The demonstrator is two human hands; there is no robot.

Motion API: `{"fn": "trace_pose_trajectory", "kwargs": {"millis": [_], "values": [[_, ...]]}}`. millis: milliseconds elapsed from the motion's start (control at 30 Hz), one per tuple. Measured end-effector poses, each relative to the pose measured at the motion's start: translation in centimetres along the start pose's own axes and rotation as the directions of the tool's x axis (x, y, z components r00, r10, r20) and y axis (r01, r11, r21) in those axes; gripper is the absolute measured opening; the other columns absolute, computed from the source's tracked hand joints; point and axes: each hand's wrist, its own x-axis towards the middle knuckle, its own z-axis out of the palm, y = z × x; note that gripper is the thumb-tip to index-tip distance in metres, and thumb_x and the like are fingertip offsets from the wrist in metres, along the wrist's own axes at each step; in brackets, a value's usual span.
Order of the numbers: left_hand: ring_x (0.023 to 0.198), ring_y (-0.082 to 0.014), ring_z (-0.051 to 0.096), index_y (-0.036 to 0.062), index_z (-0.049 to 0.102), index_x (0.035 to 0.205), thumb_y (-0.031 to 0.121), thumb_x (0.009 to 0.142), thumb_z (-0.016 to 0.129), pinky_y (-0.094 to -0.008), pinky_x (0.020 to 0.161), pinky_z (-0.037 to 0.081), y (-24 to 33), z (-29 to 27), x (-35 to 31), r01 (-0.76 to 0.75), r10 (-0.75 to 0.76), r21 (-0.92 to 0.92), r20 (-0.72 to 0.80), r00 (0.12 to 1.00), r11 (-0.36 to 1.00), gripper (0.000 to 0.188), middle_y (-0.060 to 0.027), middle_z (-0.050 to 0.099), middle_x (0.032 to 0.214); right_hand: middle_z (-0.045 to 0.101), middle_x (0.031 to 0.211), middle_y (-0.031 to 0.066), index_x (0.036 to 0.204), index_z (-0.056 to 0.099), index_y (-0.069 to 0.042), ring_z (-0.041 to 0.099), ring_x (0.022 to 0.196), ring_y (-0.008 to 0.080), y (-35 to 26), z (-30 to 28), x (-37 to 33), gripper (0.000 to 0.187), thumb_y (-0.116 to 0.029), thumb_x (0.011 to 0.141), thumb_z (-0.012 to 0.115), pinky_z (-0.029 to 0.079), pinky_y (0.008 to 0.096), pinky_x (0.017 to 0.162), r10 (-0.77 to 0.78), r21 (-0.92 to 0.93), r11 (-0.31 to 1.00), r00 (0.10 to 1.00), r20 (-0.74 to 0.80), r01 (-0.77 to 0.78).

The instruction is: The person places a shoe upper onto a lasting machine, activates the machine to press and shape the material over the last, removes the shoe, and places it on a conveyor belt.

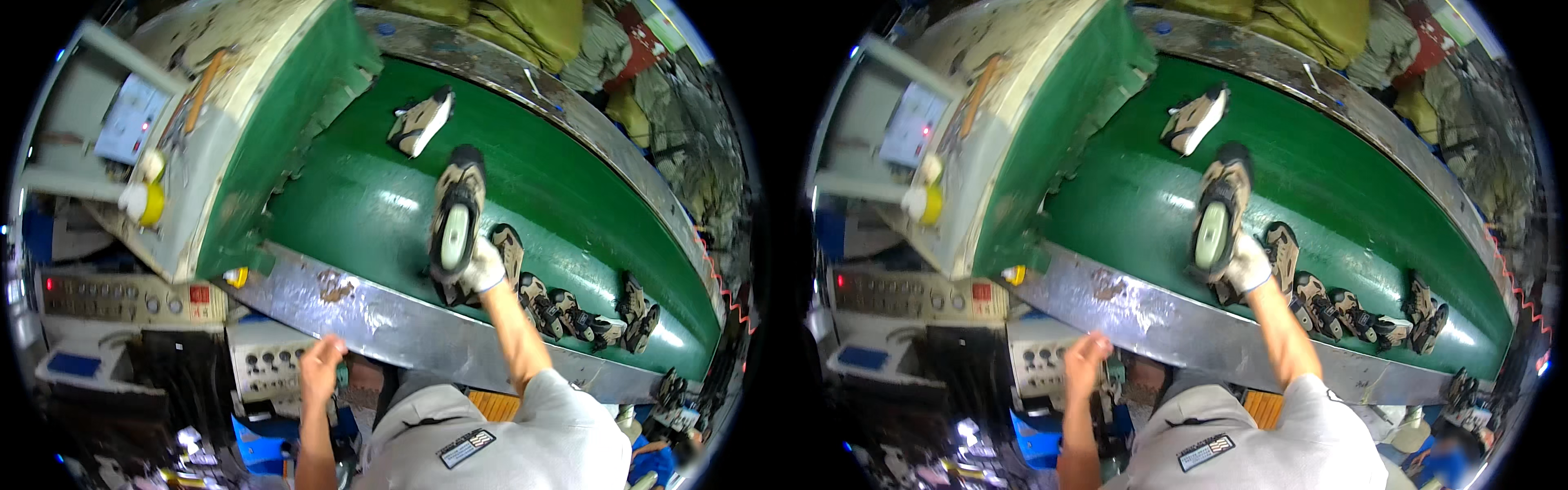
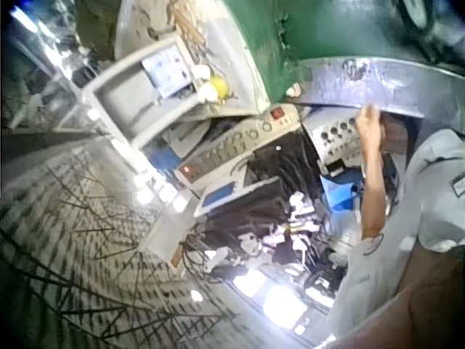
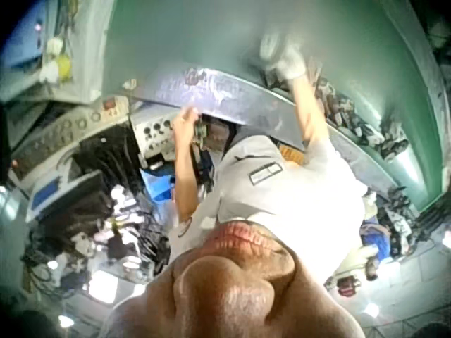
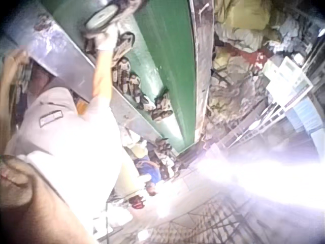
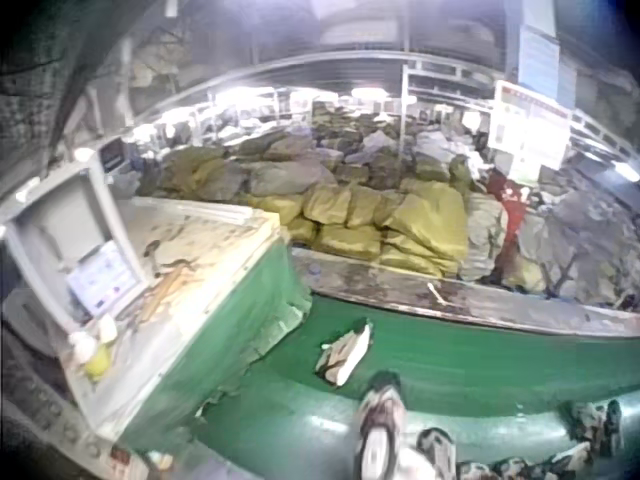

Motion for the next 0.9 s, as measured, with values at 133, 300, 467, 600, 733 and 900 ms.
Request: {"fn": "trace_pose_trajectory", "kwargs": {"millis": [133,300,467,600,733,900], "values": [[0.104,-0.0218,0.069,-0.0057,0.055,0.138,0.026,0.097,0.068,-0.0341,0.09,0.054,6.2,-4.3,-3.5,-0.232,0.214,-0.208,-0.108,0.971,0.95,0.053,-0.0173,0.07,0.121,0.062,0.135,0.0152,0.14,0.055,-0.007,0.06,0.122,0.0328,9.6,13.8,-5.0,0.061,-0.051,0.099,0.058,0.046,0.0489,0.11,0.299,0.508,0.767,0.919,0.257,-0.392],[0.107,-0.0159,0.066,-0.0021,0.052,0.143,0.03,0.098,0.067,-0.0321,0.089,0.053,6.7,-12.4,-8.9,-0.379,0.275,-0.371,-0.304,0.912,0.848,0.058,-0.0101,0.068,0.122,0.066,0.125,0.0147,0.136,0.056,-0.001,0.066,0.109,0.0253,20.5,21.4,-7.7,0.044,-0.032,0.105,0.053,0.055,0.0359,0.097,0.612,0.216,0.659,0.681,0.403,-0.72],[0.086,-0.0208,0.072,-0.008,0.068,0.112,0.022,0.095,0.071,-0.0365,0.079,0.06,-3.4,-22.2,-16.8,-0.403,0.144,-0.583,-0.438,0.887,0.706,0.035,-0.0109,0.073,0.099,0.065,0.13,0.0111,0.145,0.049,-0.001,0.066,0.112,0.0205,25.9,33.4,-14.1,0.057,-0.028,0.098,0.067,0.056,0.0357,0.098,0.753,-0.318,0.645,0.507,0.419,-0.695],[0.078,-0.0204,0.072,-0.0101,0.07,0.105,0.019,0.092,0.074,-0.0332,0.075,0.061,-8.7,-25.1,-22.8,-0.437,-0.051,-0.567,-0.648,0.76,0.699,0.032,-0.0117,0.073,0.091,0.064,0.131,0.0099,0.145,0.049,-0.003,0.067,0.111,0.0195,32.2,36.1,-17.6,0.053,-0.026,0.1,0.064,0.057,0.0349,0.095,0.865,-0.389,0.489,0.379,0.328,-0.78],[0.081,-0.0195,0.072,-0.0082,0.067,0.116,0.006,0.088,0.076,-0.0305,0.074,0.061,-14.5,-26.7,-26.0,-0.532,-0.222,-0.59,-0.769,0.599,0.608,0.032,-0.0126,0.072,0.098,0.066,0.128,0.0082,0.144,0.05,-0.003,0.066,0.109,0.016,38.1,37.8,-20.6,0.048,-0.022,0.101,0.062,0.056,0.0311,0.093,0.871,-0.51,0.489,0.364,0.33,-0.708],[0.094,-0.0237,0.072,-0.01,0.06,0.127,-0.001,0.089,0.072,-0.0327,0.08,0.061,-18.7,-27.8,-28.4,-0.683,-0.337,-0.546,-0.838,0.43,0.486,0.041,-0.0175,0.07,0.113,0.064,0.129,0.009,0.148,0.046,0.001,0.063,0.111,0.0157,43.6,40.1,-23.7,0.057,-0.024,0.1,0.065,0.053,0.0317,0.095,0.903,-0.574,0.43,0.34,0.262,-0.697]]}}
